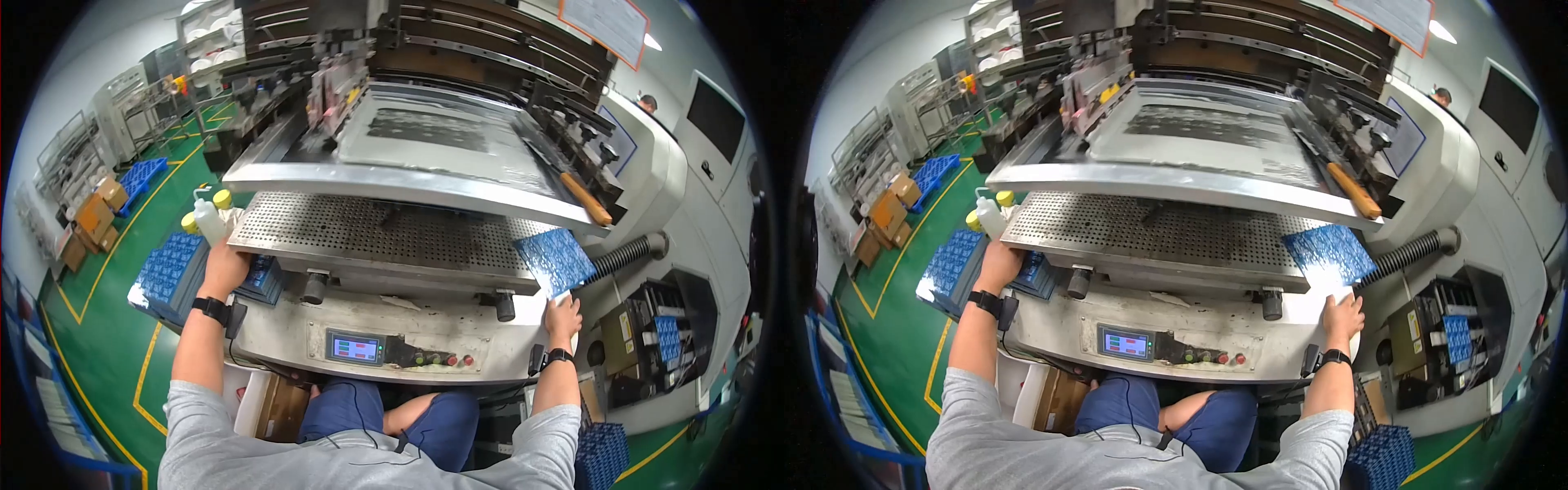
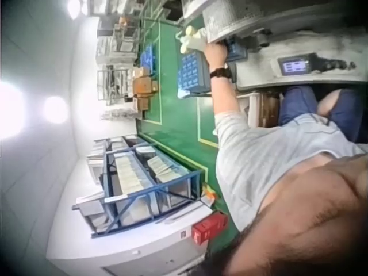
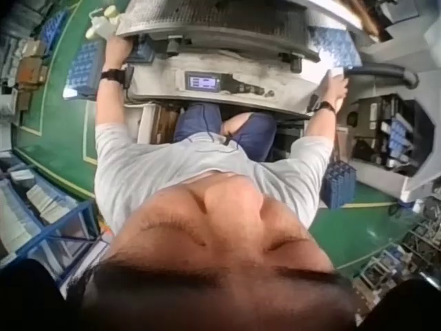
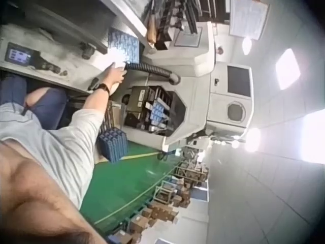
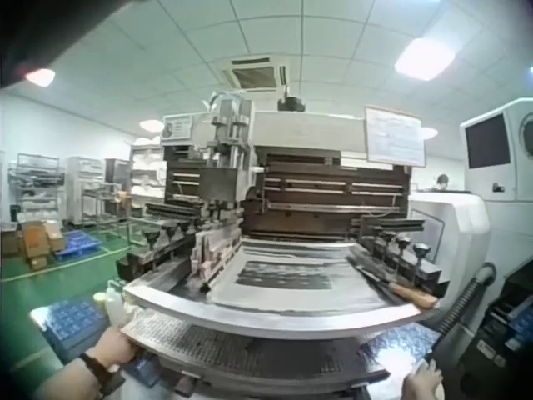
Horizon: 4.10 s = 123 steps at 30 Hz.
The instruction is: The person picks up a circuit board from a stack, places it onto the machine bed, and presses a button to start the cycle. Once the machine finishes, they remove the board, place it into a tray, and repeat the process.
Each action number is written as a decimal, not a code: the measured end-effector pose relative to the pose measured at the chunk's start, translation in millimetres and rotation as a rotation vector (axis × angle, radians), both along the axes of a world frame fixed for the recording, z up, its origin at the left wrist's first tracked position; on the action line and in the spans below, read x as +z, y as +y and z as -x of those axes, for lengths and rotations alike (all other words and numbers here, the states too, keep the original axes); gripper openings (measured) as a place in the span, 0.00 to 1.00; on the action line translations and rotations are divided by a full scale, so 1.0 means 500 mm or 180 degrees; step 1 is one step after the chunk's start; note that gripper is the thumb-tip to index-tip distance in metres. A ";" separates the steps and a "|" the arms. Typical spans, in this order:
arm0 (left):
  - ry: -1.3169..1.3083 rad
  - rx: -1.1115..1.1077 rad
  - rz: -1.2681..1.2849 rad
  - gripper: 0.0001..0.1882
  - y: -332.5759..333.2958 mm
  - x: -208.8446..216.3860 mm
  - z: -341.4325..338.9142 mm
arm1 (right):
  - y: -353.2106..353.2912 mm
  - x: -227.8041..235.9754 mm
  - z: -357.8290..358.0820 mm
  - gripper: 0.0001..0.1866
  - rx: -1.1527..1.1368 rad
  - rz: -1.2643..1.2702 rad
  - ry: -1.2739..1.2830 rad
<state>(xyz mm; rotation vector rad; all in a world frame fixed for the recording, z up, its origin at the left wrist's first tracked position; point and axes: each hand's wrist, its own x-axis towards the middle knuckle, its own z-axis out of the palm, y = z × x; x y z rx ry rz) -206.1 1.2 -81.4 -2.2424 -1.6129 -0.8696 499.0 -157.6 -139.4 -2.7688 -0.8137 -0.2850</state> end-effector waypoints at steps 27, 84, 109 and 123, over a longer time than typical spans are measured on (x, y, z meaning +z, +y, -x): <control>0.0371 -0.0115 -0.0007 0.17 0.044 0.181 -0.019 | -0.191 0.338 0.187 0.20 0.1364 -0.3646 0.4426; 0.0733 -0.0105 0.0398 0.23 0.202 0.047 0.143 | -0.566 0.407 -0.421 0.05 -0.0749 -0.5957 0.3007; 0.0809 0.0034 0.0732 0.22 0.164 0.079 0.130 | -0.463 0.268 -0.186 0.18 0.0784 -0.5784 0.4233; 0.0081 -0.0713 0.1340 0.20 0.052 0.202 0.023 | -0.355 -0.127 0.417 0.10 0.1418 -0.0521 0.1507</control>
